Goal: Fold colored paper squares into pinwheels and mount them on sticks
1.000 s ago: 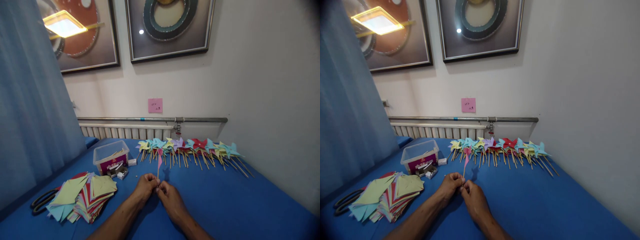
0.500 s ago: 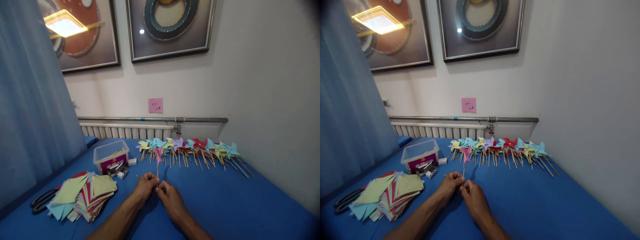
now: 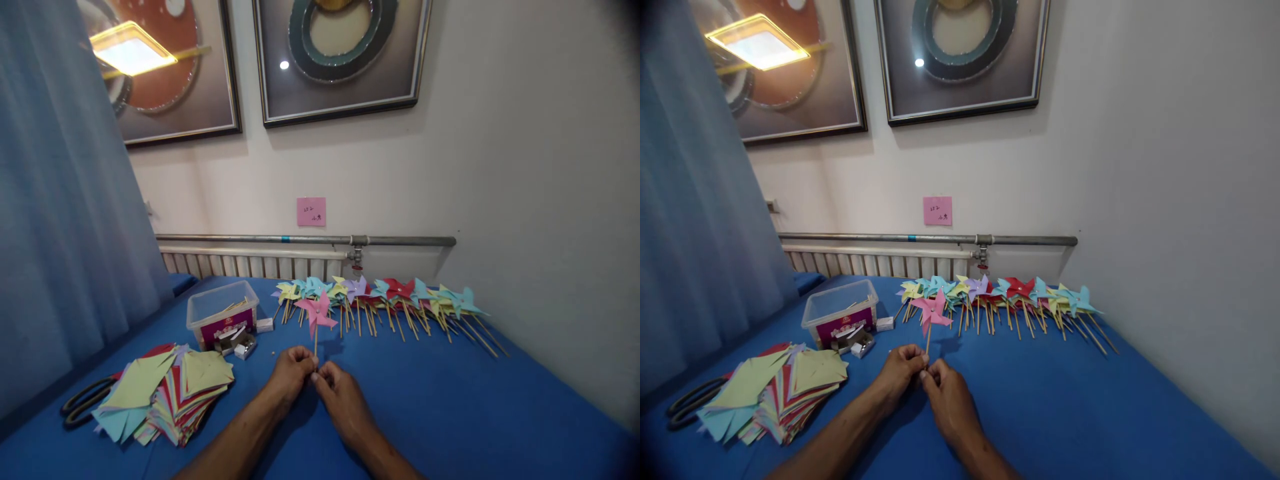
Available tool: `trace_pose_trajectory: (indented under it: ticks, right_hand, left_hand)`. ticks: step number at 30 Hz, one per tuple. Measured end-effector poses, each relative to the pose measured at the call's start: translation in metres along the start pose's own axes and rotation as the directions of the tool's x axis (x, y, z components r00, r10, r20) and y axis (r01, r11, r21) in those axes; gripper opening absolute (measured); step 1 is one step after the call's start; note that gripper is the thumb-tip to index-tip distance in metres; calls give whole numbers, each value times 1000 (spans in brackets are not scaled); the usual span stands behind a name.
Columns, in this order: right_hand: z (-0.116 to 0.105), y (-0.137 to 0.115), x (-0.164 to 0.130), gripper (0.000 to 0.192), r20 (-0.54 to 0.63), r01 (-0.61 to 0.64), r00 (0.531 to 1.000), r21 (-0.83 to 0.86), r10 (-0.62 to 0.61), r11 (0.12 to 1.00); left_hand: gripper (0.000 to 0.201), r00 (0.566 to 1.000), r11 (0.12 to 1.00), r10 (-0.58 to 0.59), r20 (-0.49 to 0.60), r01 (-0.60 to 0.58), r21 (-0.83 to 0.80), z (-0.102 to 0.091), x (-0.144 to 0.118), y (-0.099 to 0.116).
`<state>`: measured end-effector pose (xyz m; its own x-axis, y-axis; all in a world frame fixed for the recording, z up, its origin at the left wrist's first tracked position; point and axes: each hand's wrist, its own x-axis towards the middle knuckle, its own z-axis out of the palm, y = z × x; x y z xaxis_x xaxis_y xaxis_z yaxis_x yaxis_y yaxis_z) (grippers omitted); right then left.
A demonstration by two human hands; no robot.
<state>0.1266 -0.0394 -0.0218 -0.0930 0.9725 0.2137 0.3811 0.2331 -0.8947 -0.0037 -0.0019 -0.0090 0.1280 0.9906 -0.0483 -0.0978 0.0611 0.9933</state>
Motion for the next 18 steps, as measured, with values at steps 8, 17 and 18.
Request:
trace_pose_trajectory:
  ticks: [8,17,18]
  right_hand:
    - [1,13,6,27,-82,-26,996,47,30,999]
    - [3,15,7,21,-57,-32,998,77,36,997]
    - [2,14,7,20,-49,-31,998,86,35,996]
  left_hand:
    - [38,999,998,-28,24,27,50,-3,3,-5]
    - [35,998,998,-47,32,46,38,-2,5,-8]
    - [35,998,998,-47,35,46,38,-2,5,-8]
